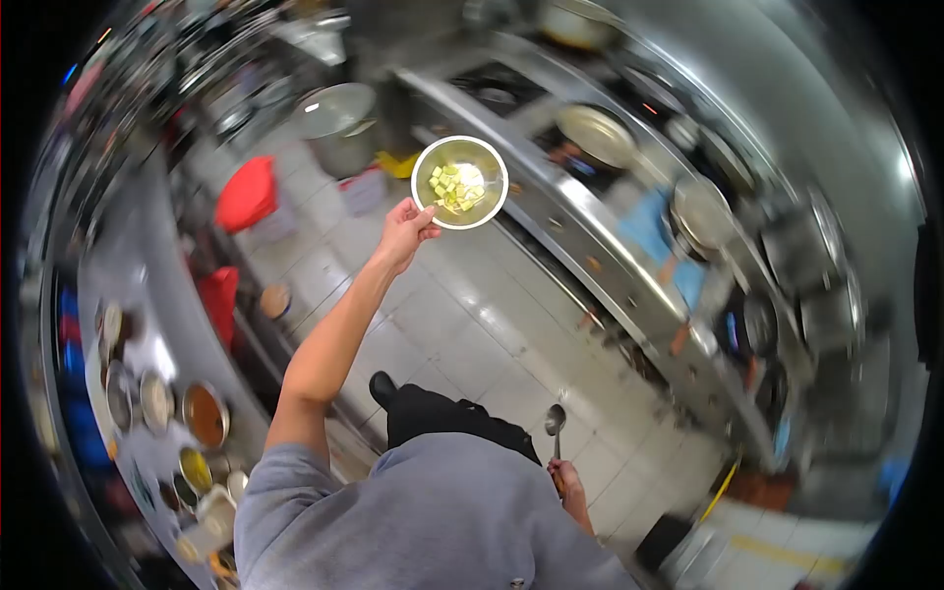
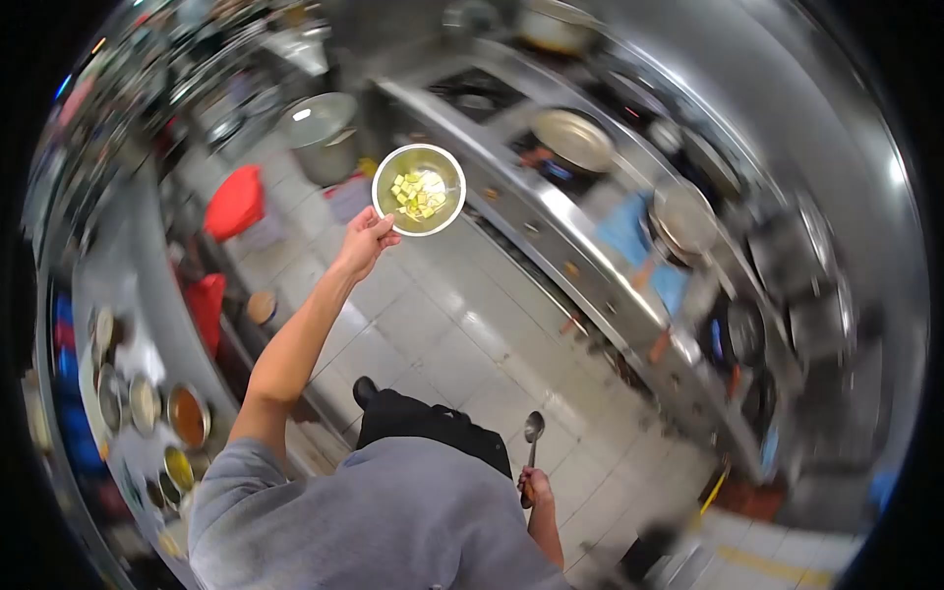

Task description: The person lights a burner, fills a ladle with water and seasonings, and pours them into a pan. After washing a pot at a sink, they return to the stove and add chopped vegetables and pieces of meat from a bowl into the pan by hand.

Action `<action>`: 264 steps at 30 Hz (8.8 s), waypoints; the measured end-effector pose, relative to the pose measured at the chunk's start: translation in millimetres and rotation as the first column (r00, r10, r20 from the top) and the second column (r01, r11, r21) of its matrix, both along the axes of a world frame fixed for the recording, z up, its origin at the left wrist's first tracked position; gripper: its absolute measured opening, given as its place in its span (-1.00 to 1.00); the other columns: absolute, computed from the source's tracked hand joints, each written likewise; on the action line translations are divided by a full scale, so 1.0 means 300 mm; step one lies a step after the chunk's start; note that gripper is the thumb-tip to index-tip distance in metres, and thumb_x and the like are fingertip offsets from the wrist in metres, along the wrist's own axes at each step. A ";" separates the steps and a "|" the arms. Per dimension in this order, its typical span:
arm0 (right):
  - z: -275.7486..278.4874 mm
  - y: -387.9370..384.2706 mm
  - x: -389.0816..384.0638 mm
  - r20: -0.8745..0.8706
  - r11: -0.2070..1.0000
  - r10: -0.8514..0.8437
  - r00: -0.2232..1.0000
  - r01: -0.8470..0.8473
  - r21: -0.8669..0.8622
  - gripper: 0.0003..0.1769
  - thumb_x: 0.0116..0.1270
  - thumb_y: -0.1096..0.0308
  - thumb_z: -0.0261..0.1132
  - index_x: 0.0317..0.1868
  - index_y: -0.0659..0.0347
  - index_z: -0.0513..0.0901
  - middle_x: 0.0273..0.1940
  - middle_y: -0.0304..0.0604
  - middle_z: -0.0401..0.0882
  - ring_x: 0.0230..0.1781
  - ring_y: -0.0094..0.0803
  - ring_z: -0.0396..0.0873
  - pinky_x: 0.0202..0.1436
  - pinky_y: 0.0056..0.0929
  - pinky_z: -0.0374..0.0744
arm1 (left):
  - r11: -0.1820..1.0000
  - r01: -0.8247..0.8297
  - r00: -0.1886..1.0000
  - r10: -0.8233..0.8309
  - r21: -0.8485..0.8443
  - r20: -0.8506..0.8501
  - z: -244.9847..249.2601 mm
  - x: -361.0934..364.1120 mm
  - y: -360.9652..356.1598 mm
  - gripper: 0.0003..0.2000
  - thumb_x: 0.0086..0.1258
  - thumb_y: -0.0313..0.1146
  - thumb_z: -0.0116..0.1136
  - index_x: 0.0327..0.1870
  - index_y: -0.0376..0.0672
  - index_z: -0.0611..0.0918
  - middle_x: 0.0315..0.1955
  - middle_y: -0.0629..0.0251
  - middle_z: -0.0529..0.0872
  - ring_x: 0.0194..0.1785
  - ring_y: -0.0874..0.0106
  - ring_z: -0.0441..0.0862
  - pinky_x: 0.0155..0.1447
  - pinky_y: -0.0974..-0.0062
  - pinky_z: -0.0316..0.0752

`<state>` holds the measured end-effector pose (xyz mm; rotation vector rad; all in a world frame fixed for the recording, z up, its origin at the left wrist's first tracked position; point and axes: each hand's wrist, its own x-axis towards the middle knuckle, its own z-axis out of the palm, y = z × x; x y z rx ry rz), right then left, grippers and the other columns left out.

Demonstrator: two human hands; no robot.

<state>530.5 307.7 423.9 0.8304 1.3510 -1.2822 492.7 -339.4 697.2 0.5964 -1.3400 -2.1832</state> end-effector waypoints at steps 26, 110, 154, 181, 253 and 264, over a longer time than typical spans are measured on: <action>0.883 0.791 -0.645 -0.884 0.544 -0.368 0.289 0.838 0.048 -0.46 0.36 0.48 0.28 0.33 0.23 0.36 -0.42 -0.27 0.46 -0.57 -0.54 0.47 -0.56 -0.50 0.49 | 0.266 0.235 0.852 -0.519 -0.935 0.066 0.073 -2.064 2.097 -0.90 0.33 -0.49 0.17 -0.24 -0.26 0.50 -0.15 -0.02 0.49 -0.24 0.06 0.65 -0.13 0.23 0.57; 0.856 0.274 -0.826 -0.949 0.635 0.184 0.257 -0.768 -0.085 -0.87 0.42 0.46 0.22 -0.23 0.18 0.40 -0.55 -0.38 0.30 -0.79 -0.68 0.24 -0.76 -0.62 0.28 | 0.661 -0.751 0.570 0.650 -0.003 0.502 -0.402 0.370 1.973 -0.81 0.25 -0.47 0.23 -0.55 -0.21 0.48 -0.62 0.30 0.58 -0.58 0.49 0.62 -0.48 0.52 0.58; 0.209 -2.762 0.236 0.065 0.523 0.834 0.547 -0.751 -0.403 -0.82 0.41 0.38 0.01 -0.41 0.11 0.31 -0.67 -0.38 0.28 -0.75 -0.59 0.31 -0.66 -0.65 0.50 | -0.037 -0.956 0.001 0.991 0.290 0.131 -0.023 1.292 0.085 -0.80 0.45 -0.37 0.21 -0.40 -0.16 0.48 -0.49 0.34 0.62 -0.47 0.53 0.66 -0.29 0.55 0.68; 0.148 -3.058 -0.431 0.032 0.545 0.838 0.544 -0.836 -0.061 -0.74 0.36 0.38 0.12 -0.48 0.04 0.26 -0.68 -0.42 0.25 -0.77 -0.62 0.24 -0.68 -0.69 0.39 | 0.107 -0.994 0.105 0.938 0.014 0.332 -0.503 1.192 -0.462 -0.97 0.42 -0.49 0.13 -0.21 -0.14 0.59 -0.39 0.37 0.65 -0.33 0.52 0.65 -0.28 0.52 0.59; 0.510 -1.517 -0.199 -0.689 -0.124 0.654 -0.314 -0.942 0.312 -0.81 0.41 0.34 0.24 -0.32 0.09 0.38 -0.67 -0.42 0.26 -0.83 -0.60 0.26 -0.80 -0.54 0.27 | 0.262 -0.242 -0.284 0.902 -0.934 0.326 -0.107 1.608 0.737 -0.66 0.26 -0.39 0.24 0.06 -0.24 0.56 -0.08 0.06 0.55 0.05 0.07 0.54 0.11 0.18 0.49; 0.527 -1.701 -0.128 -0.775 -0.128 0.591 -0.226 -0.974 0.187 -0.79 0.41 0.29 0.26 -0.32 0.09 0.38 -0.68 -0.41 0.26 -0.81 -0.62 0.29 -0.79 -0.56 0.29 | 0.034 -0.268 -0.486 0.858 -0.963 0.166 -0.036 1.723 0.736 -0.82 0.43 -0.35 0.14 -0.22 -0.30 0.64 -0.36 0.02 0.64 -0.31 0.10 0.61 -0.20 0.22 0.51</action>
